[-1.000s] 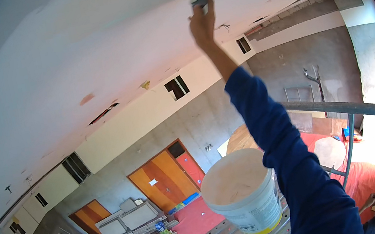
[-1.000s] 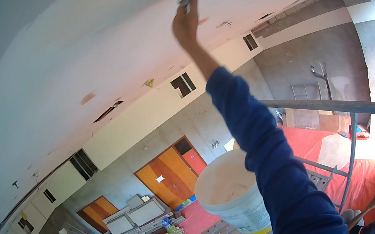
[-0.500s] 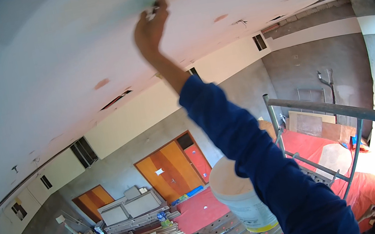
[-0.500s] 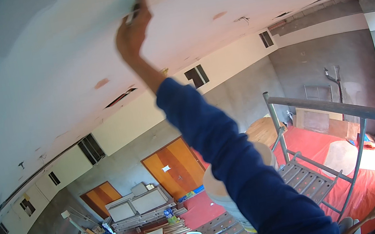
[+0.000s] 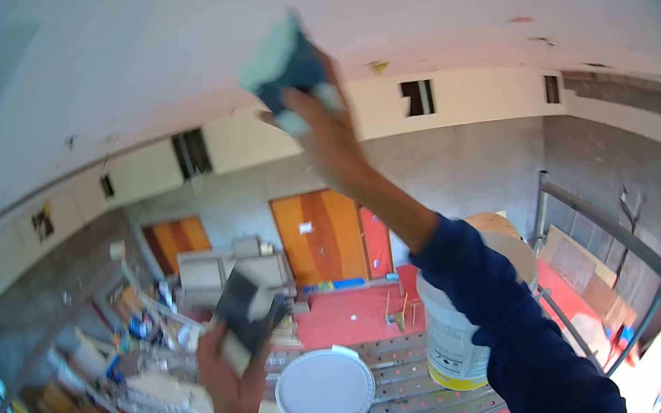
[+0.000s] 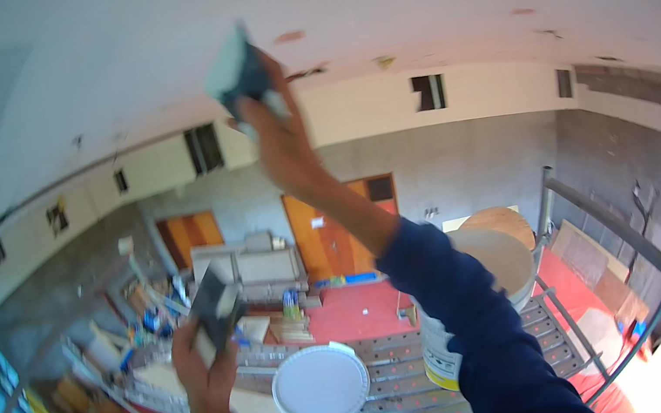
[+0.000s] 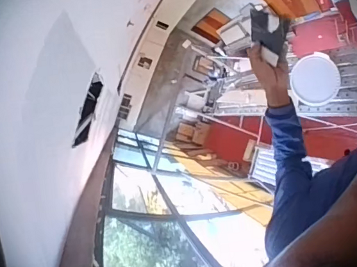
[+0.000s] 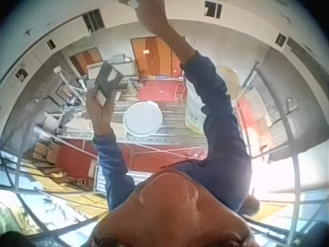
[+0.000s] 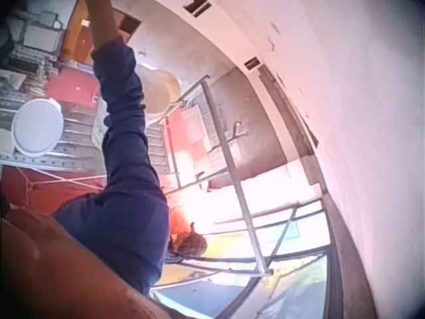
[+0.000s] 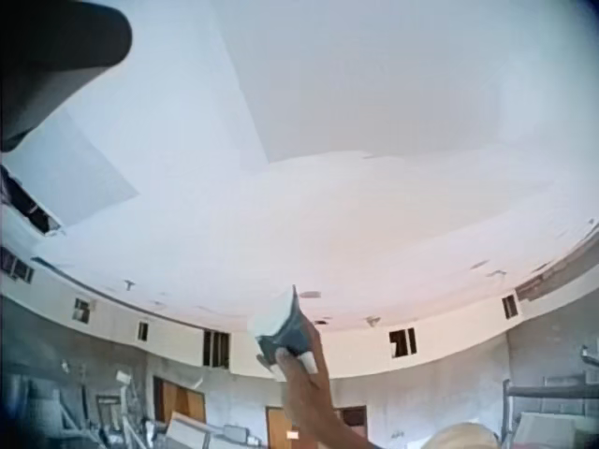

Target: Applying and smoothing wall putty on a ceiling using a putty knife while standing on scaffolding.

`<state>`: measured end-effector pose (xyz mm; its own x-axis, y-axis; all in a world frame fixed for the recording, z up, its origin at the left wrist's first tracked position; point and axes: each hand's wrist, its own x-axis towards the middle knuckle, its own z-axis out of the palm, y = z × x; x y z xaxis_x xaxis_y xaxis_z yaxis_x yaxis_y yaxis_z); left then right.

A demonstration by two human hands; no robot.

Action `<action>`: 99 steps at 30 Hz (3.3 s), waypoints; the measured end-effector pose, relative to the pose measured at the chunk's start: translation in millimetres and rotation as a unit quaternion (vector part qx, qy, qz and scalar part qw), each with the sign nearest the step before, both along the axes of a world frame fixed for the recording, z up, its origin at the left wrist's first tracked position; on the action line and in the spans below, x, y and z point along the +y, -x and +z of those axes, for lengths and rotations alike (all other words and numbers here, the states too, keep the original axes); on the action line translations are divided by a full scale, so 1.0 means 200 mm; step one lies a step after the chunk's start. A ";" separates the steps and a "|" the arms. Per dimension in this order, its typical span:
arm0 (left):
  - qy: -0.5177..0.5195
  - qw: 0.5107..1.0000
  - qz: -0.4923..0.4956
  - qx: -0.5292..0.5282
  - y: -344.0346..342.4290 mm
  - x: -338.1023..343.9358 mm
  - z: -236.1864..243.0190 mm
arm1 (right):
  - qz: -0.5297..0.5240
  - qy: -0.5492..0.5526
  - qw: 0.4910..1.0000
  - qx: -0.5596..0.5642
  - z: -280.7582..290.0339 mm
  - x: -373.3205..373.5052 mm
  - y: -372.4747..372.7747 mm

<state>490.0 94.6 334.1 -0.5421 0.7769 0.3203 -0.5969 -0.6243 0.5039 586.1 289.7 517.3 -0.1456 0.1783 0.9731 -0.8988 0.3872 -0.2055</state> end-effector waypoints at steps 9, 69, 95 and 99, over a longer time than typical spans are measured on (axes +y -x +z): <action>-0.079 0.969 -0.224 -0.063 -0.17 0.42 0.08 | -0.158 -0.042 0.977 -0.139 -0.66 -0.07 -0.37; 0.038 0.981 -0.096 -0.162 0.21 0.01 -0.42 | -0.532 0.095 0.726 0.425 0.82 0.92 -1.15; -0.017 0.993 -0.105 -0.045 0.07 0.23 -0.26 | 0.687 0.343 0.603 -0.217 -1.06 -0.03 -0.04; 0.004 0.989 -0.126 -0.075 0.02 0.33 -0.30 | 0.659 0.431 0.592 -0.170 -1.25 -0.09 -0.09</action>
